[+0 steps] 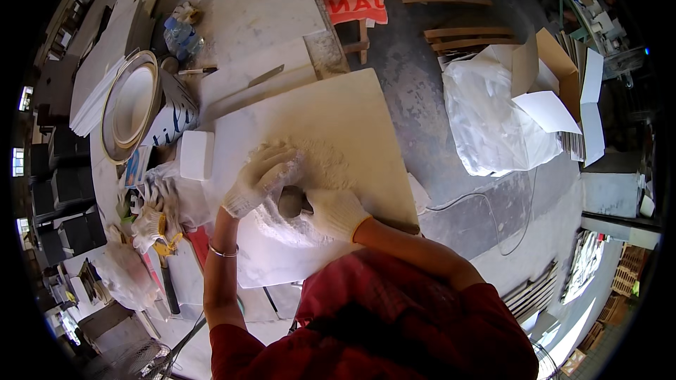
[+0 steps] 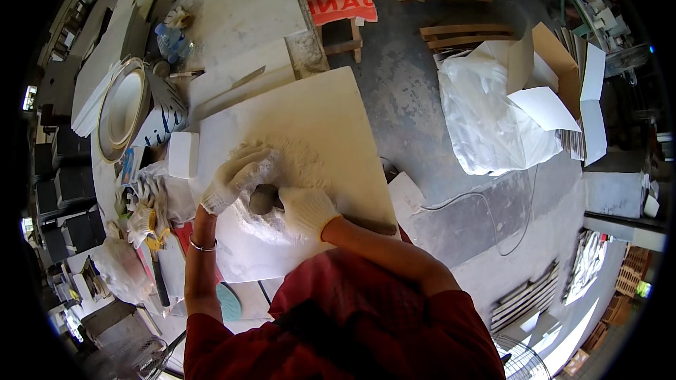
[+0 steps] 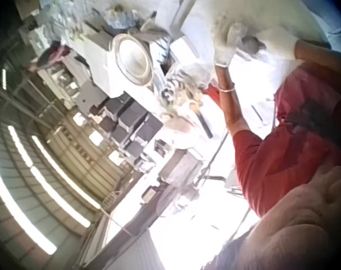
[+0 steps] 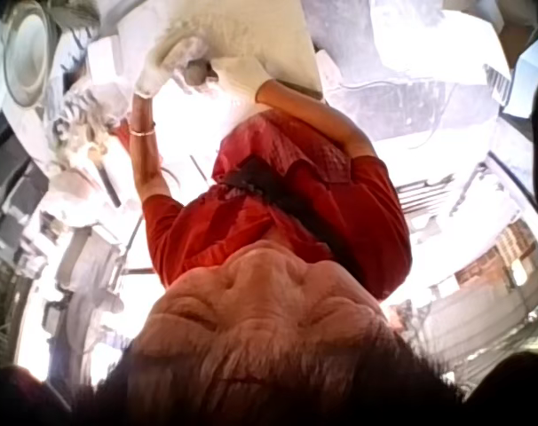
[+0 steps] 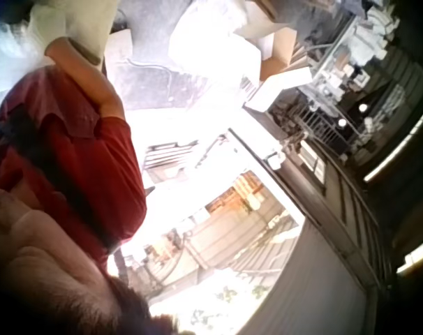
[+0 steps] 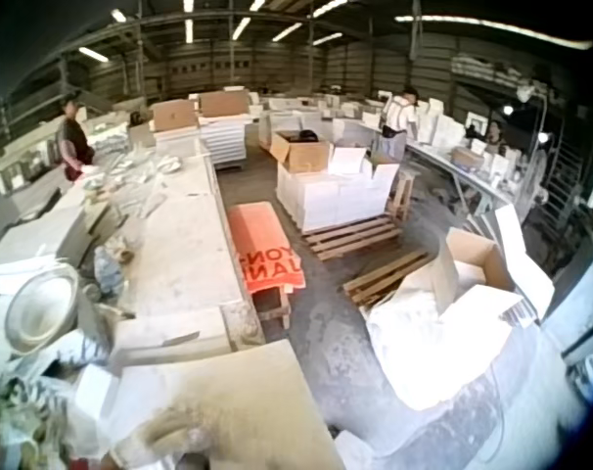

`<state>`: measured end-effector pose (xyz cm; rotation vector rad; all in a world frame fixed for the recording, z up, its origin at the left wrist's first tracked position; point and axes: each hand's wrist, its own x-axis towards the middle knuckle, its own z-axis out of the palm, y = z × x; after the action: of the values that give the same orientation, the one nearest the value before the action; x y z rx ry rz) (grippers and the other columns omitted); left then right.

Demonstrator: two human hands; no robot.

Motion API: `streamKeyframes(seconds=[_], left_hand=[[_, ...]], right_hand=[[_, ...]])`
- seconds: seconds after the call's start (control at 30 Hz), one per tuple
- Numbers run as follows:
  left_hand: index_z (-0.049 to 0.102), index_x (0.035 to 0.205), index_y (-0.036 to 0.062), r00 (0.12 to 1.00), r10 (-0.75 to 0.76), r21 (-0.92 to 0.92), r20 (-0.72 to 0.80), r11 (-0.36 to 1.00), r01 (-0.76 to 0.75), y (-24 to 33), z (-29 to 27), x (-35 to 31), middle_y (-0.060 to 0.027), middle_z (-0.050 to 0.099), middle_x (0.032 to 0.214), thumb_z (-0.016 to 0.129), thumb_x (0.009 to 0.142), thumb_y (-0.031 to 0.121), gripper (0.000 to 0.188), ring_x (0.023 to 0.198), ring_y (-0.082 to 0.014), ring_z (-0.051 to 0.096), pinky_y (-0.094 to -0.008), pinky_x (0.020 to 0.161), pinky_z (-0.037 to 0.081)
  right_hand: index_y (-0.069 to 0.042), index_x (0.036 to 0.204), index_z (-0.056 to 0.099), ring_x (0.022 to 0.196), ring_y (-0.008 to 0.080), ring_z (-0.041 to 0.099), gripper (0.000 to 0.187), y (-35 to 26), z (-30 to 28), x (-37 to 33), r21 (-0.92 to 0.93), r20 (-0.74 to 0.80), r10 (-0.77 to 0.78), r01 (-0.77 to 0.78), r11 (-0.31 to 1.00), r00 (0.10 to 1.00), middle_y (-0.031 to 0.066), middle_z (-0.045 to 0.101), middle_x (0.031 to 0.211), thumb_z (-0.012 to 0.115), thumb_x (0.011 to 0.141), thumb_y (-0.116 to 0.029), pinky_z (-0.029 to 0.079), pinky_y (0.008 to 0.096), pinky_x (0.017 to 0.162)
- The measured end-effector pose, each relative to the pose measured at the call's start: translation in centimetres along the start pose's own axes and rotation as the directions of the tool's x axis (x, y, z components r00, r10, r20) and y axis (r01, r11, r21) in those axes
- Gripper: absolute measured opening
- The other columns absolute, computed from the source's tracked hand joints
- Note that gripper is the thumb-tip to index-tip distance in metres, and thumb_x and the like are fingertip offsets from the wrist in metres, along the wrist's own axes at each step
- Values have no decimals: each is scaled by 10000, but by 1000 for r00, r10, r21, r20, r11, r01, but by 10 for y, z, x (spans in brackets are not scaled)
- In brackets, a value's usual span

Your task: The person repeatedly hammers a small lump of clay on a white board using a hammer. The person holds the clay with the left hand and strikes it with the right hand throughout the clip.

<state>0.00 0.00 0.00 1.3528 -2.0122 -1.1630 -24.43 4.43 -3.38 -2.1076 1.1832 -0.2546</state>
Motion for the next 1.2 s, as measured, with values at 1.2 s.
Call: streamKeyframes(seconds=[1.2], left_hand=[[648, 1409, 5, 769, -166, -276, -617, 961, -14, 30, 56, -97, -200, 652, 1435, 417, 1137, 410, 540, 1457, -374, 498, -505, 1281, 253]], right_hand=[[-22, 1140, 673, 900, 425, 693, 464, -7, -38, 2, 328, 80, 113, -133, 935, 990, 224, 729, 971, 762, 877, -394, 548, 488, 807]])
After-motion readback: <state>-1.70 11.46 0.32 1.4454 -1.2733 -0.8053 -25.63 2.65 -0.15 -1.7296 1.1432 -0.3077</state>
